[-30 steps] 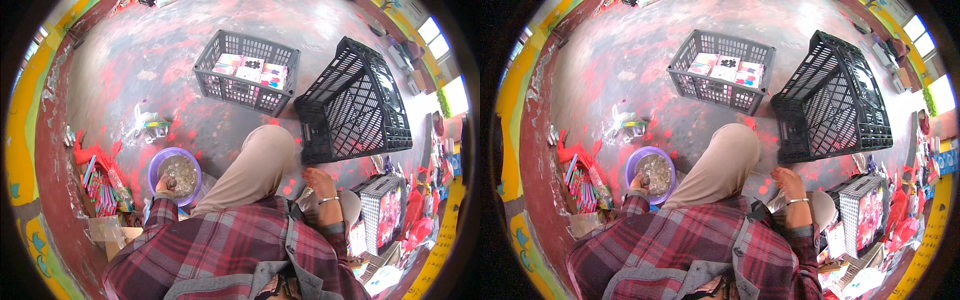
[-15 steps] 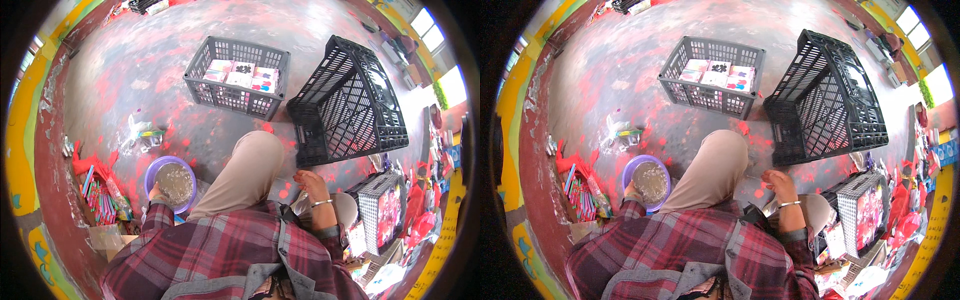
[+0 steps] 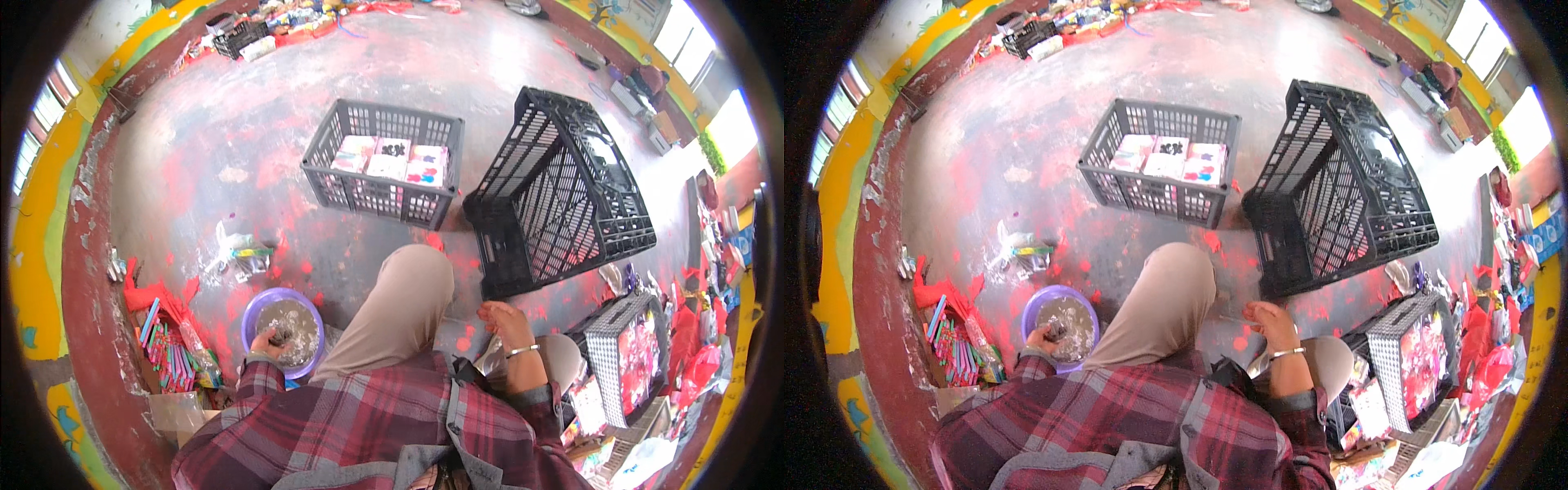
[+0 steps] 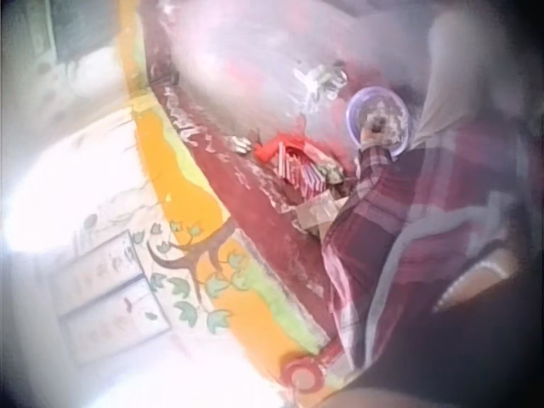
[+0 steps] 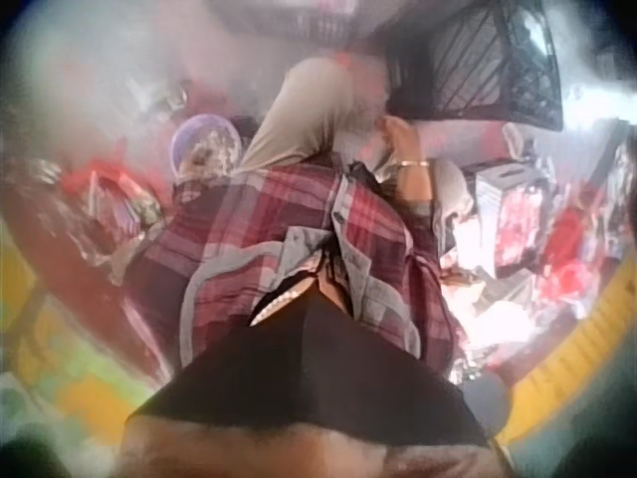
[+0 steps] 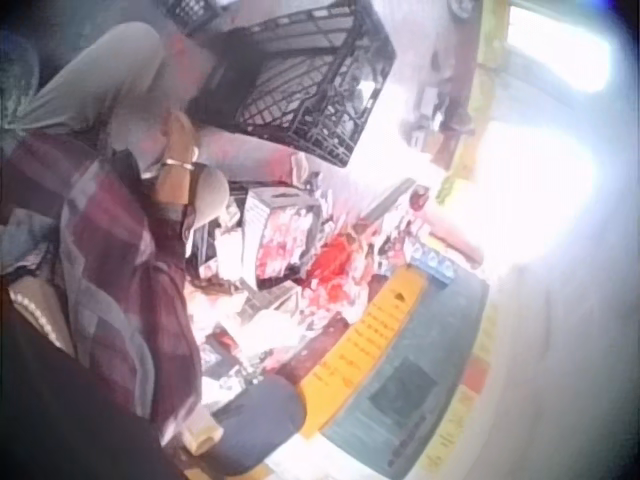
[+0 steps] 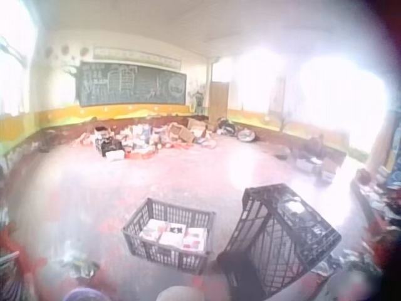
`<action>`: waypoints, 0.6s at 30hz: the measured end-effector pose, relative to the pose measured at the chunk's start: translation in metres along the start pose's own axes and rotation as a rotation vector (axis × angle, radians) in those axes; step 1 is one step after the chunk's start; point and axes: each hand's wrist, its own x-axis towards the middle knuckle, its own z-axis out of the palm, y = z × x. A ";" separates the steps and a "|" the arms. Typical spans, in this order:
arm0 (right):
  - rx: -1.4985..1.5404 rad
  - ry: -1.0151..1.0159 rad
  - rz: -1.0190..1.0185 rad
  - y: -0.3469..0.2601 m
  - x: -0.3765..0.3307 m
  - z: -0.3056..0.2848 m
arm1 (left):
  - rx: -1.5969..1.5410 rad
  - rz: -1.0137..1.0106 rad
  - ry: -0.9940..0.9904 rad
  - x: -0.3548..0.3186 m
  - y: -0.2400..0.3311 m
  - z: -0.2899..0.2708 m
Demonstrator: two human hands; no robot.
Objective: The person sits on the floor and wipes the inside and outside of a black plastic crate with a cloth. They dip the cloth into a bucket of water to clean the crate thoroughly. After cleaning, they pick up and handle various small packaged items and boxes from the surrounding floor area.
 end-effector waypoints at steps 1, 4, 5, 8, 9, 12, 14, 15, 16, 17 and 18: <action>-0.002 0.009 -0.011 -0.002 -0.002 -0.001 | 0.097 0.017 -0.056 -0.013 -0.002 0.014; 0.013 -0.004 -0.022 -0.001 -0.004 0.000 | 0.050 0.081 0.086 -0.014 -0.001 0.005; 0.016 0.000 -0.031 -0.001 -0.005 -0.001 | 0.019 0.085 0.144 -0.014 -0.002 0.006; 0.029 0.031 -0.047 -0.003 -0.007 -0.001 | -0.058 0.200 0.253 -0.003 0.000 -0.010; 0.039 0.016 -0.056 -0.001 -0.006 -0.001 | -0.098 0.238 0.294 0.004 0.001 -0.021; 0.066 -0.004 -0.068 0.003 -0.004 -0.004 | -0.171 0.298 0.244 0.015 0.002 -0.037; 0.068 -0.005 -0.053 0.002 -0.007 -0.004 | -0.249 0.304 0.238 0.018 0.000 -0.033; 0.060 -0.016 -0.054 0.002 -0.006 -0.004 | -0.174 0.295 0.228 0.019 0.004 -0.032; 0.049 -0.022 -0.053 0.003 -0.005 -0.006 | -0.099 0.280 0.217 0.018 0.005 -0.030; 0.039 -0.027 -0.053 0.004 -0.004 -0.008 | -0.023 0.266 0.204 0.020 0.006 -0.025; 0.043 -0.019 -0.052 0.005 -0.003 -0.009 | -0.106 0.259 0.234 0.023 0.006 -0.018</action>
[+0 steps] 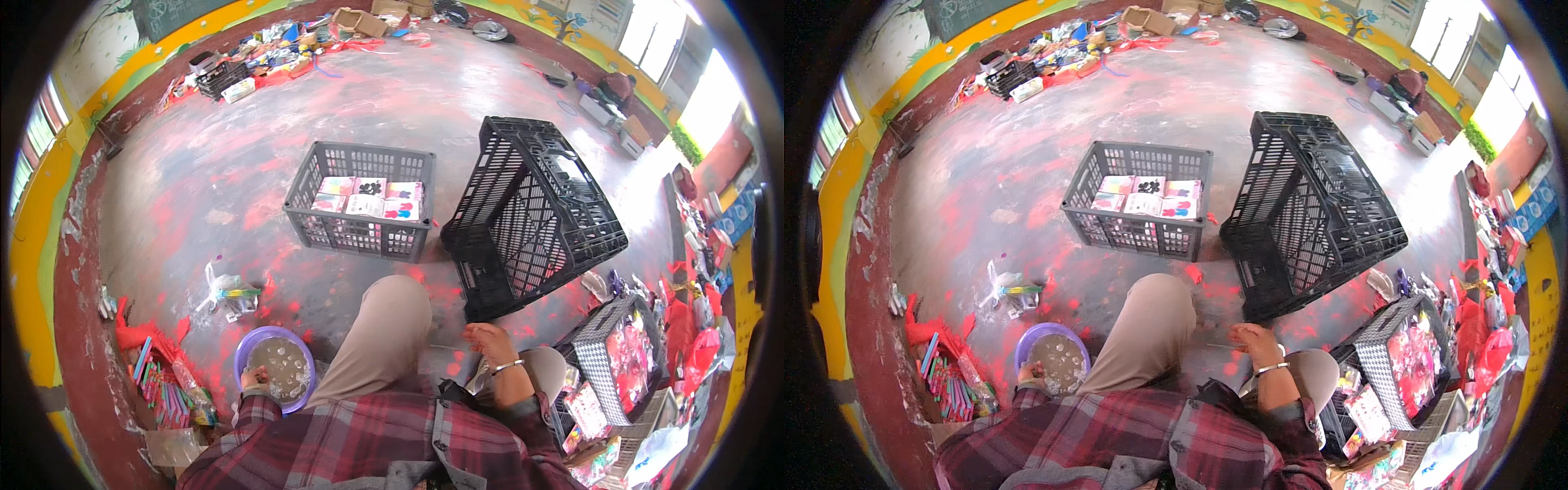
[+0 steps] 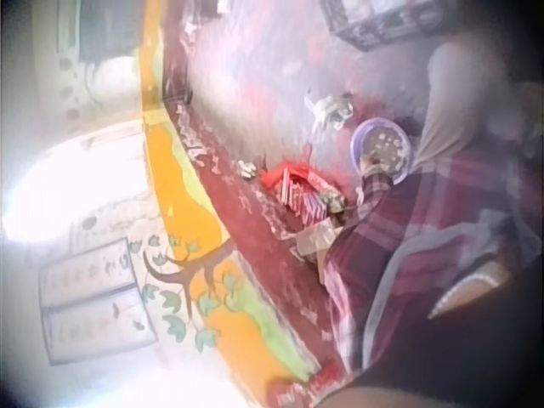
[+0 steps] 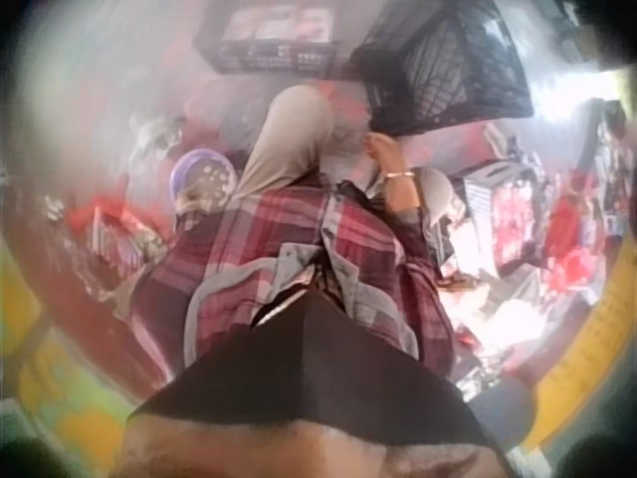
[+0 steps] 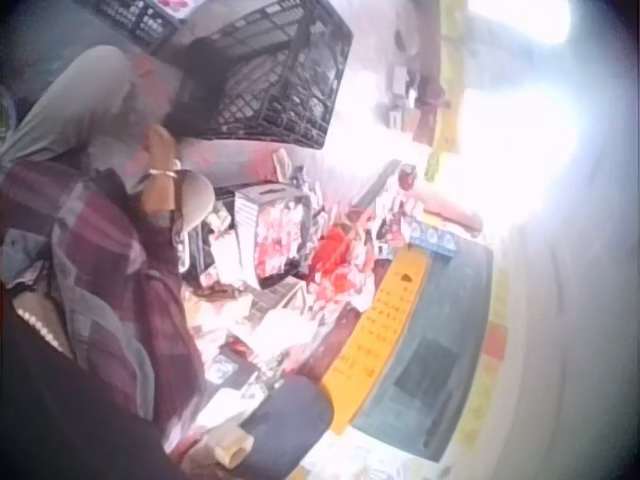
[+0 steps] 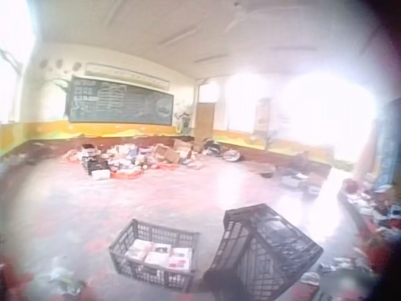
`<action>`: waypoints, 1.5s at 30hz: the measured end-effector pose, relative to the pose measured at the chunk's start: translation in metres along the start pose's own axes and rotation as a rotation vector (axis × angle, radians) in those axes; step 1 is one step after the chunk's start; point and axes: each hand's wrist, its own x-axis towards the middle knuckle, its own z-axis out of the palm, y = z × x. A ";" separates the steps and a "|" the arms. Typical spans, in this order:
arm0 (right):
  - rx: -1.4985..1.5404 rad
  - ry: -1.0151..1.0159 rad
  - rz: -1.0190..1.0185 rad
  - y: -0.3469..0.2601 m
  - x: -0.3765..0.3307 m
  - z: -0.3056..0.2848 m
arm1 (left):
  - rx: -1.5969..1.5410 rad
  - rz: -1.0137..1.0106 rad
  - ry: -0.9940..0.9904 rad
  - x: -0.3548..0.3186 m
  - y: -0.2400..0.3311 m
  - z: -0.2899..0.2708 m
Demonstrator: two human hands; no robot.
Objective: The person sits on the floor and wipes the inside and outside of a black plastic crate with a cloth. They dip the cloth into a bucket of water to clean the crate thoroughly. After cleaning, they pick up and handle various small packaged items and boxes from the surrounding floor area.
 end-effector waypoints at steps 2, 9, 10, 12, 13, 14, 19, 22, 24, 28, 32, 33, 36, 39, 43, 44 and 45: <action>0.011 0.020 0.001 0.004 0.000 -0.001 | 0.010 0.047 -0.011 -0.005 -0.004 0.006; -0.043 -0.043 0.019 0.006 0.009 0.002 | 0.182 0.106 0.121 0.028 -0.003 -0.033; -0.033 -0.021 0.033 -0.001 0.003 0.006 | 0.177 0.115 0.117 0.029 -0.001 -0.031; -0.050 0.004 0.034 -0.004 0.000 0.002 | 0.102 0.077 0.078 0.034 -0.022 -0.017; -0.044 -0.005 0.037 0.000 0.002 0.001 | 0.065 0.080 0.073 0.030 -0.020 -0.013; -0.082 0.014 0.024 0.007 0.006 -0.002 | 0.073 0.094 0.012 0.026 -0.019 -0.010; -0.129 -0.045 -0.101 0.011 0.016 -0.006 | 0.061 0.130 0.119 -0.010 -0.010 0.005; -0.088 -0.017 -0.074 0.005 0.010 0.003 | 0.112 0.131 0.059 -0.001 -0.003 -0.005; -0.069 0.009 -0.027 0.000 0.005 0.005 | 0.139 0.110 0.010 0.005 -0.006 -0.007; -0.094 0.004 0.000 -0.003 0.004 0.003 | 0.243 0.085 -0.165 0.010 0.002 -0.012; -0.091 -0.001 -0.010 0.001 0.004 0.003 | 0.281 0.087 -0.334 0.010 0.007 -0.027; -0.087 -0.003 -0.014 0.003 0.004 0.002 | 0.027 -0.068 -0.257 0.015 0.008 -0.033; -0.068 -0.007 -0.012 0.007 0.004 0.002 | -0.085 -0.011 -0.122 0.050 0.024 -0.057; -0.084 0.008 -0.018 0.001 0.003 0.005 | -0.071 0.069 -0.046 0.058 0.028 -0.058; -0.142 0.013 -0.033 0.005 0.005 0.001 | 0.027 0.061 -0.019 0.048 0.024 -0.046; -0.145 0.015 -0.028 0.007 0.006 0.001 | 0.046 0.067 -0.014 0.046 0.025 -0.045; -0.129 0.008 -0.020 0.008 0.007 0.000 | 0.062 0.069 -0.012 0.044 0.027 -0.043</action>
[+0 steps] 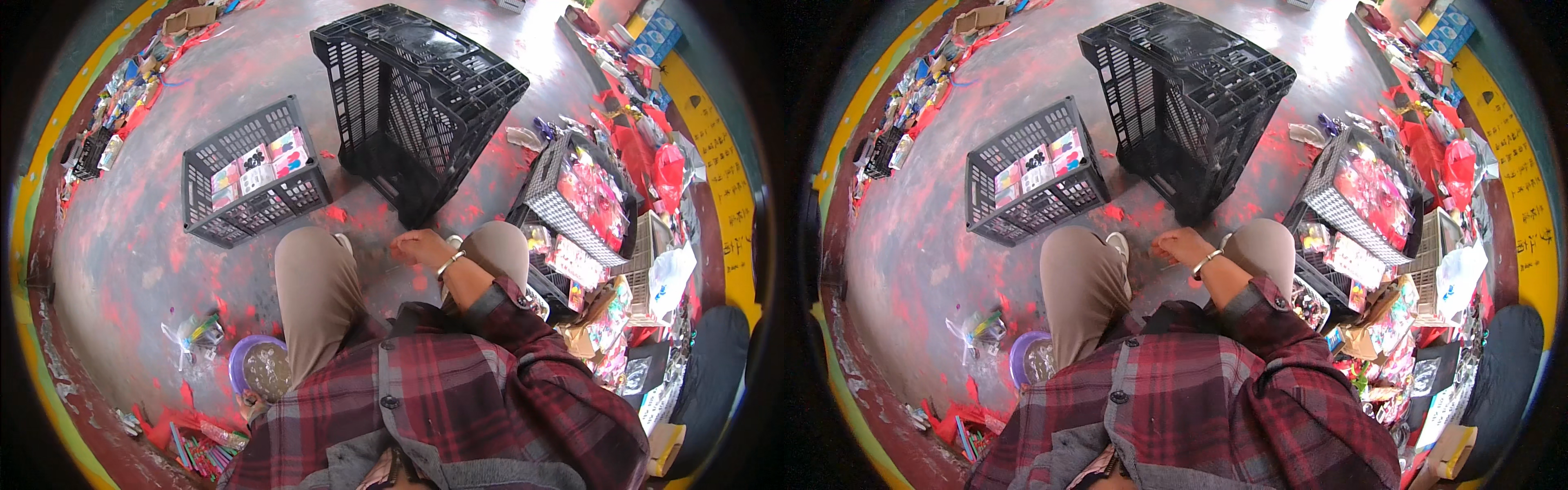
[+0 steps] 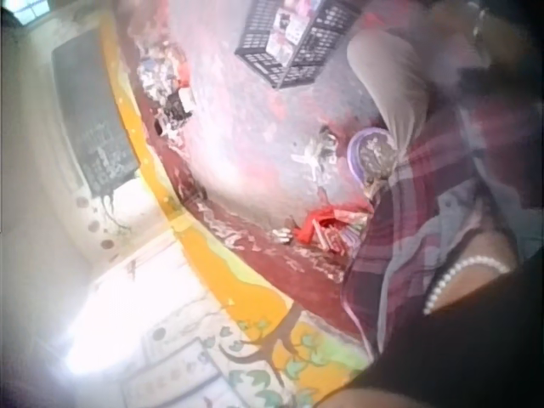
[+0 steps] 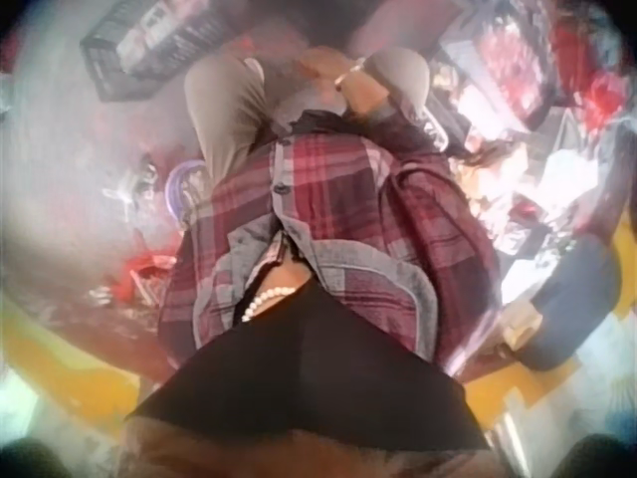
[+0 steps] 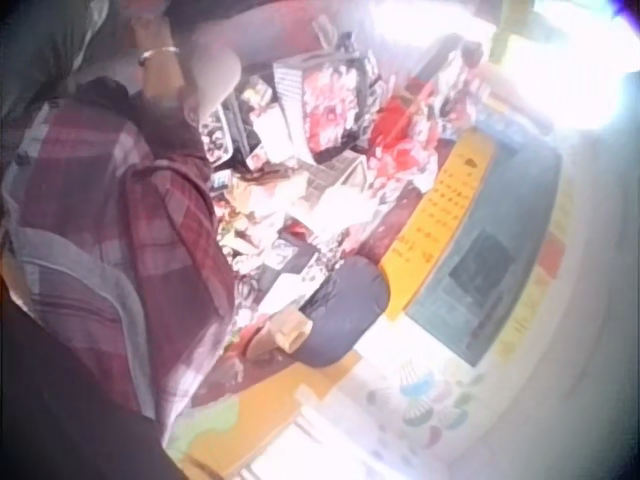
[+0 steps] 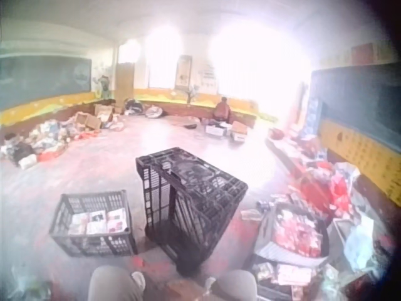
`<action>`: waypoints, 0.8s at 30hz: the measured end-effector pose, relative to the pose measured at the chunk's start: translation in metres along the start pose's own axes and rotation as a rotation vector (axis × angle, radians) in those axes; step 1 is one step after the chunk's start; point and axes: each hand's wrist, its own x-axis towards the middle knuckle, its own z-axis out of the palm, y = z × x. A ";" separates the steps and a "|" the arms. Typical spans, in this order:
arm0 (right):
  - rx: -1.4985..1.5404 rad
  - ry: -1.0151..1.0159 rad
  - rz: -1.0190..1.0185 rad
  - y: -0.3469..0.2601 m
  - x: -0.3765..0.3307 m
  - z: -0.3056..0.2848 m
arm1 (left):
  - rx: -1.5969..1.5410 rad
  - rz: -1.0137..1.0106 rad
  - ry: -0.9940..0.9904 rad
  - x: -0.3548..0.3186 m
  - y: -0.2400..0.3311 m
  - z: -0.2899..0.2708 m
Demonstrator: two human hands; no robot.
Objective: The person sits on the floor and wipes the inside and outside of a black plastic crate with a cloth. They dip the cloth into a bucket of water to clean the crate thoroughly. After cleaning, they pick up and handle various small packaged items and boxes from the surrounding floor area.
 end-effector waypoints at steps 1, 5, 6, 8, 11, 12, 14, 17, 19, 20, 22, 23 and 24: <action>0.016 -0.007 0.008 0.001 0.001 0.000 | 0.013 0.007 0.001 -0.003 0.002 0.001; -0.029 -0.033 0.049 -0.008 -0.005 0.002 | 0.034 0.009 0.009 -0.008 0.005 -0.002; -0.030 -0.040 0.050 -0.007 -0.004 0.001 | 0.038 0.012 0.011 -0.008 0.004 -0.003; -0.029 -0.049 0.047 -0.004 -0.002 -0.001 | 0.050 0.013 0.012 -0.009 0.005 -0.003; -0.039 -0.050 0.038 -0.004 -0.002 -0.001 | 0.062 0.015 0.017 -0.011 0.007 -0.005; -0.039 -0.050 0.040 -0.004 -0.002 -0.001 | 0.064 0.012 0.017 -0.011 0.006 -0.005; -0.040 -0.051 0.042 -0.006 -0.002 0.000 | 0.071 0.015 0.020 -0.012 0.005 -0.005; -0.017 -0.061 0.038 -0.008 -0.003 0.001 | 0.080 0.014 0.022 -0.014 0.007 -0.005; 0.001 -0.061 0.044 -0.010 -0.005 0.002 | 0.082 0.010 0.025 -0.017 0.007 -0.006; 0.011 -0.064 0.045 -0.012 -0.006 0.003 | 0.084 0.011 0.023 -0.019 0.009 -0.006; 0.010 -0.044 0.045 -0.008 -0.005 0.002 | 0.087 0.017 0.026 -0.020 0.009 -0.005; 0.009 -0.035 0.045 -0.007 -0.005 0.002 | 0.083 0.015 0.026 -0.022 0.009 -0.008; 0.014 -0.041 0.046 -0.007 -0.005 0.002 | 0.080 0.017 0.033 -0.022 0.010 -0.009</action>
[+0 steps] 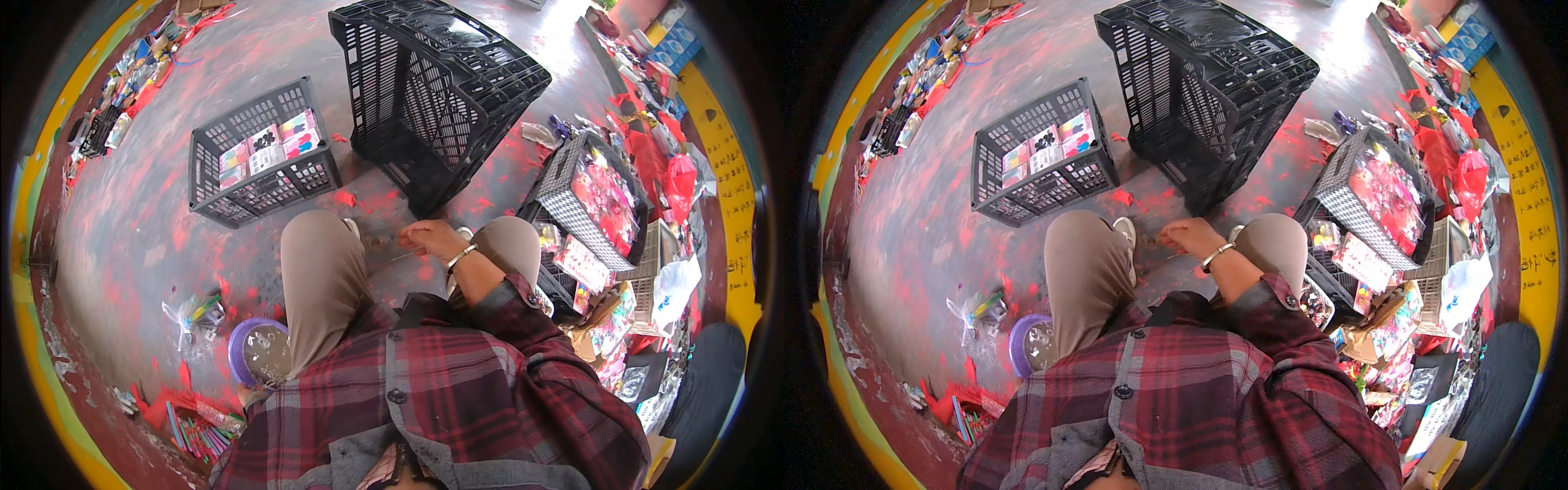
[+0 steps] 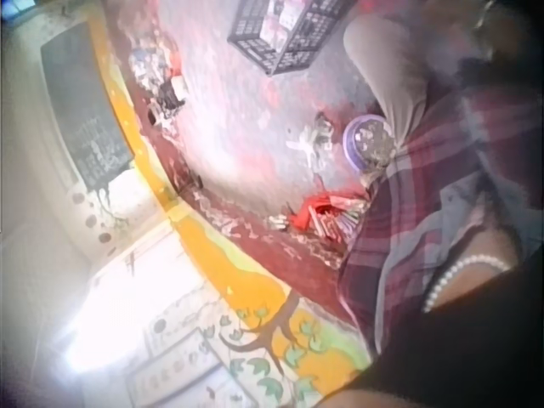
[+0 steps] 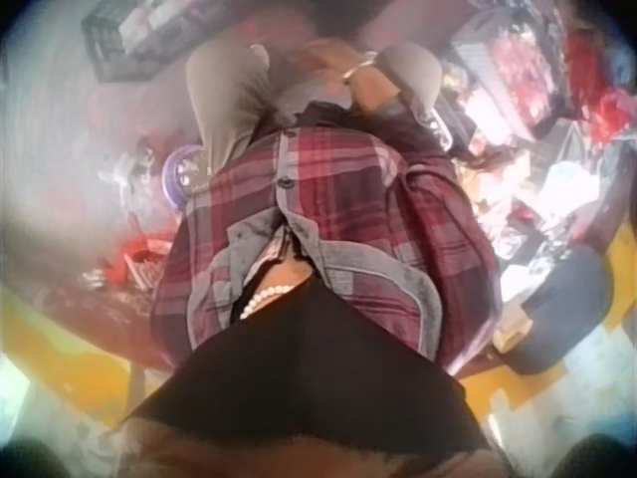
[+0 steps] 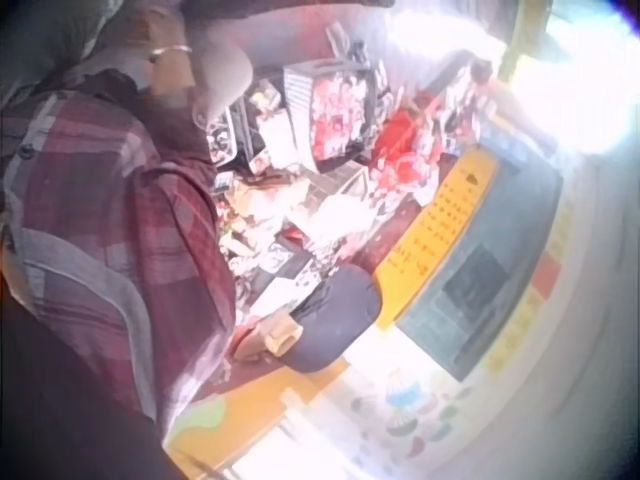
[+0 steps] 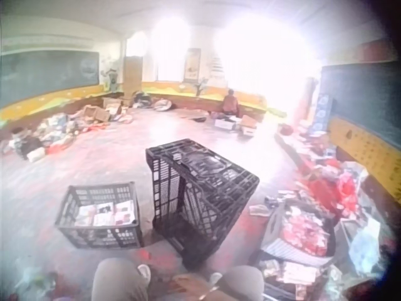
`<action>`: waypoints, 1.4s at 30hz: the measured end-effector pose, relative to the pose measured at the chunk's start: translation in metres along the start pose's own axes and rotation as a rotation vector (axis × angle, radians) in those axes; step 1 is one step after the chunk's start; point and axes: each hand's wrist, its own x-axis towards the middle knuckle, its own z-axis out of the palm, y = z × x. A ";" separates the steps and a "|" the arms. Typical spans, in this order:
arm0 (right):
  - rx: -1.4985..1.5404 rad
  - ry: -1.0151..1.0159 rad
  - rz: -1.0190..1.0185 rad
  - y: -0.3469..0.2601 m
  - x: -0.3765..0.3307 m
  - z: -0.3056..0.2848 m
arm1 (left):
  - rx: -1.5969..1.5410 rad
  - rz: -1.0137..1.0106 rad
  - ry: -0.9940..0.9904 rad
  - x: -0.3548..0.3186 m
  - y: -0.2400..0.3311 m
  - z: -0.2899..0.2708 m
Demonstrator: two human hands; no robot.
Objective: The person sits on the floor and wipes the inside and outside of a black plastic crate with a cloth. They dip the cloth into a bucket of water to clean the crate thoroughly. After cleaning, they pick up and handle various small packaged items and boxes from the surrounding floor area.
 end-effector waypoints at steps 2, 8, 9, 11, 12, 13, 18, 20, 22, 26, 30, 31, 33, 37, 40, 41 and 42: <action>0.004 -0.009 0.000 -0.005 -0.002 0.001 | 0.000 -0.005 0.001 0.001 -0.002 -0.004; 0.003 0.016 0.014 -0.001 0.001 0.001 | -0.002 0.002 0.013 0.001 -0.001 -0.009; 0.003 0.022 0.019 -0.001 0.001 0.001 | -0.002 0.001 0.016 0.001 -0.001 -0.009; 0.002 0.032 0.027 -0.002 0.001 0.002 | -0.008 0.003 0.019 -0.001 0.000 -0.011; -0.005 0.028 0.020 -0.003 0.001 0.002 | -0.011 0.001 0.017 -0.002 0.000 -0.012; -0.008 0.024 0.018 -0.003 -0.001 0.002 | -0.008 0.003 0.017 -0.003 0.001 -0.014; 0.010 0.024 -0.011 -0.001 -0.001 0.000 | -0.002 0.010 0.003 -0.012 0.001 -0.017; 0.007 0.042 -0.025 0.002 0.000 0.000 | 0.056 0.023 -0.050 -0.021 0.002 -0.012; -0.017 0.034 -0.015 0.000 -0.001 0.003 | 0.931 0.462 -0.382 -0.028 0.005 -0.002; -0.267 0.071 -0.138 -0.006 -0.002 0.007 | 0.001 0.116 -0.546 -0.116 0.026 0.142; -0.155 -0.123 -0.523 -0.052 -0.024 0.058 | 0.417 0.595 -0.752 -0.228 0.074 0.262; -0.067 -0.167 -0.584 -0.060 -0.030 0.070 | 0.488 0.698 -0.763 -0.265 0.073 0.292; 0.031 -0.150 -0.670 -0.087 -0.051 0.100 | 0.593 0.975 -0.869 -0.338 0.058 0.335; 0.267 0.002 -0.675 -0.112 -0.073 0.116 | 0.776 1.365 -1.280 -0.421 0.013 0.384; 0.355 0.165 -0.608 -0.093 -0.060 0.077 | 0.673 0.989 -1.598 -0.451 -0.024 0.394; 0.433 0.192 -0.564 -0.091 -0.062 0.066 | 0.644 0.809 -1.666 -0.454 -0.035 0.394; 0.510 0.218 -0.518 -0.090 -0.063 0.056 | 0.611 0.626 -1.723 -0.456 -0.046 0.395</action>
